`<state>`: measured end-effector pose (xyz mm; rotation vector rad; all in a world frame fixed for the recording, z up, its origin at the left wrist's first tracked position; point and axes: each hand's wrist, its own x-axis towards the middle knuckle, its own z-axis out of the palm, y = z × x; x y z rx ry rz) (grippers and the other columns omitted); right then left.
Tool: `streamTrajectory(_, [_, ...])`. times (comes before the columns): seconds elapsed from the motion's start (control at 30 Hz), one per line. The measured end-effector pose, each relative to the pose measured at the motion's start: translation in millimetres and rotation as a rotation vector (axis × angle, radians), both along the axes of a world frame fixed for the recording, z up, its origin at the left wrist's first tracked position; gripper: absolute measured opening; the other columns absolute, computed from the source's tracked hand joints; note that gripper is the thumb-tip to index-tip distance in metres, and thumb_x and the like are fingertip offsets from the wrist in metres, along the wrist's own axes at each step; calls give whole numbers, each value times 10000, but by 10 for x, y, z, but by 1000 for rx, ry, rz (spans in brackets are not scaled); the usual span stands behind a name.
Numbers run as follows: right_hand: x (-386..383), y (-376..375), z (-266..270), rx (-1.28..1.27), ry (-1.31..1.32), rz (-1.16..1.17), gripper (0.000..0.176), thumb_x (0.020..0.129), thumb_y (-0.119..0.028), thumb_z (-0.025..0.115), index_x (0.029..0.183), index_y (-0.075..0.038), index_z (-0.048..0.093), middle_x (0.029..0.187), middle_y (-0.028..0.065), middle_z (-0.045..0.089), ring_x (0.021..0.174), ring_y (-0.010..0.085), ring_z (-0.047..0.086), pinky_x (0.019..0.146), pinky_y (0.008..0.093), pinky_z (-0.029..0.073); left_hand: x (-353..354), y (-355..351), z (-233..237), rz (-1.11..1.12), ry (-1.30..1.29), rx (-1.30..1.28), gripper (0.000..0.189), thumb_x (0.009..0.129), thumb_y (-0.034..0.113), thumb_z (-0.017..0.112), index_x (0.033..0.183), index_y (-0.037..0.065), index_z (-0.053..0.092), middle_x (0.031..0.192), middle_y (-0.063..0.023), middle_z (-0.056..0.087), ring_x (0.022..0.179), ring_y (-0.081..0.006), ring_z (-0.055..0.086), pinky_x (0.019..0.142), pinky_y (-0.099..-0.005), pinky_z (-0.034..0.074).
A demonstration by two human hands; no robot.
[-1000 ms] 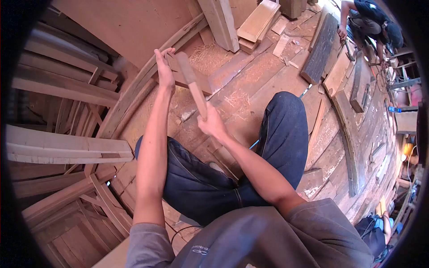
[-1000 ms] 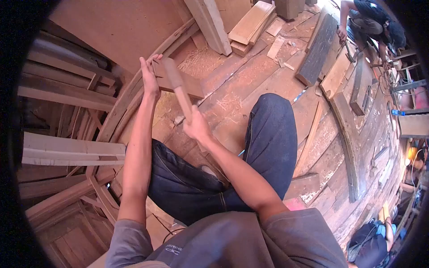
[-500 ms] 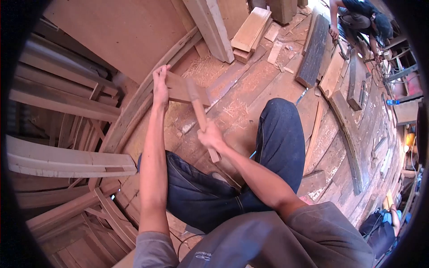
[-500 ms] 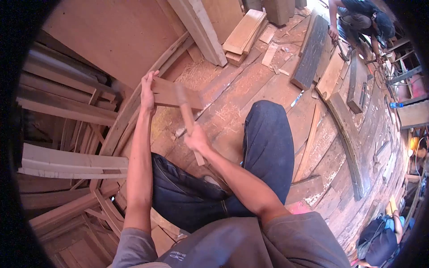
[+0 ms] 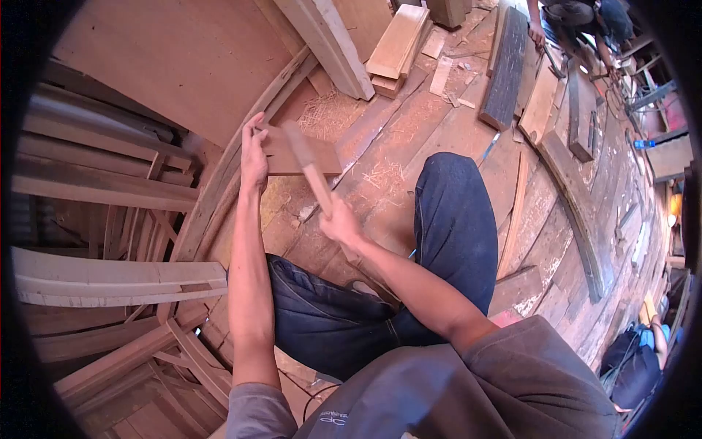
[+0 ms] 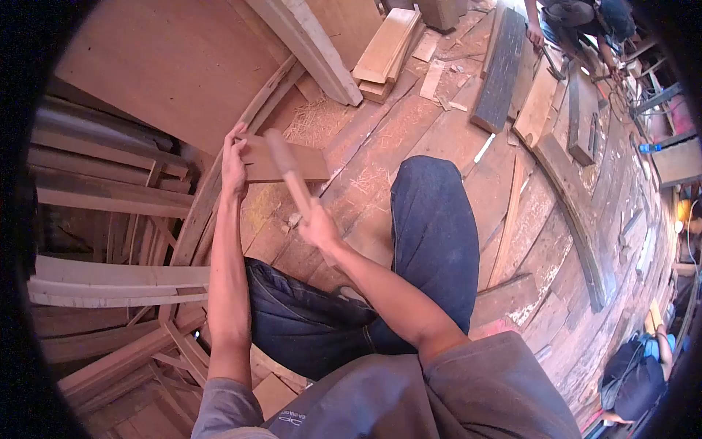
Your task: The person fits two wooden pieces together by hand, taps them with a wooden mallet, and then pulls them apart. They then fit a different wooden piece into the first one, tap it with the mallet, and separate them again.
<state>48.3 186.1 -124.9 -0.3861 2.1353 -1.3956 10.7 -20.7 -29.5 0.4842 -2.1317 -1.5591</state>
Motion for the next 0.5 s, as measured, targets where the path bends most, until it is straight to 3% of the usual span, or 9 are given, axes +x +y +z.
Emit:
streamTrajectory(0.1, [-44,-11,-356,194,-79,9,396,779,-131,598,1119,29,476,891,309,636,885,454,635,744,488,531,52,-43,18,44,-15,62,469,909,156,398,1358,32,450,1390,-91,470,1276,-216,408,1080,-344,294])
streamTrajectory(0.23, [-62,-63,106,43,2,46,391,778,-151,617,1098,38,498,887,297,645,875,440,646,734,487,536,12,10,104,5,-35,-59,491,908,167,395,1379,40,441,1387,-87,474,1262,-204,420,1056,-354,331])
streamTrajectory(0.27, [-96,-36,61,44,25,46,394,778,-150,618,1098,45,497,878,292,649,871,432,652,734,486,538,6,58,149,1,-57,58,488,903,142,419,1377,26,440,1409,-108,439,1320,-219,378,1099,-327,257])
streamTrajectory(0.33, [-19,12,-144,49,89,-14,403,784,-145,610,1105,64,486,838,286,650,854,430,657,723,490,537,49,138,161,21,-53,158,492,897,129,415,1376,23,441,1403,-110,449,1329,-218,370,1101,-325,252])
streamTrajectory(0.37, [0,24,-289,100,-7,-8,394,786,-144,606,1102,58,488,840,293,645,856,442,649,724,493,536,27,137,208,21,-43,194,493,894,123,414,1376,22,441,1400,-112,453,1334,-218,366,1103,-324,250])
streamTrajectory(0.43, [-64,42,-293,193,-182,3,376,790,-143,598,1097,47,493,844,307,636,858,466,634,725,498,533,6,66,196,-9,-40,19,507,885,171,410,1374,49,461,1411,-96,461,1299,-210,397,1100,-338,261])
streamTrajectory(0.5, [1,-4,-13,88,-98,-43,396,786,-140,599,1122,43,499,848,310,635,863,459,641,727,489,534,5,94,162,-51,-34,-47,509,884,158,403,1378,46,458,1428,-105,450,1335,-218,371,1117,-331,234])
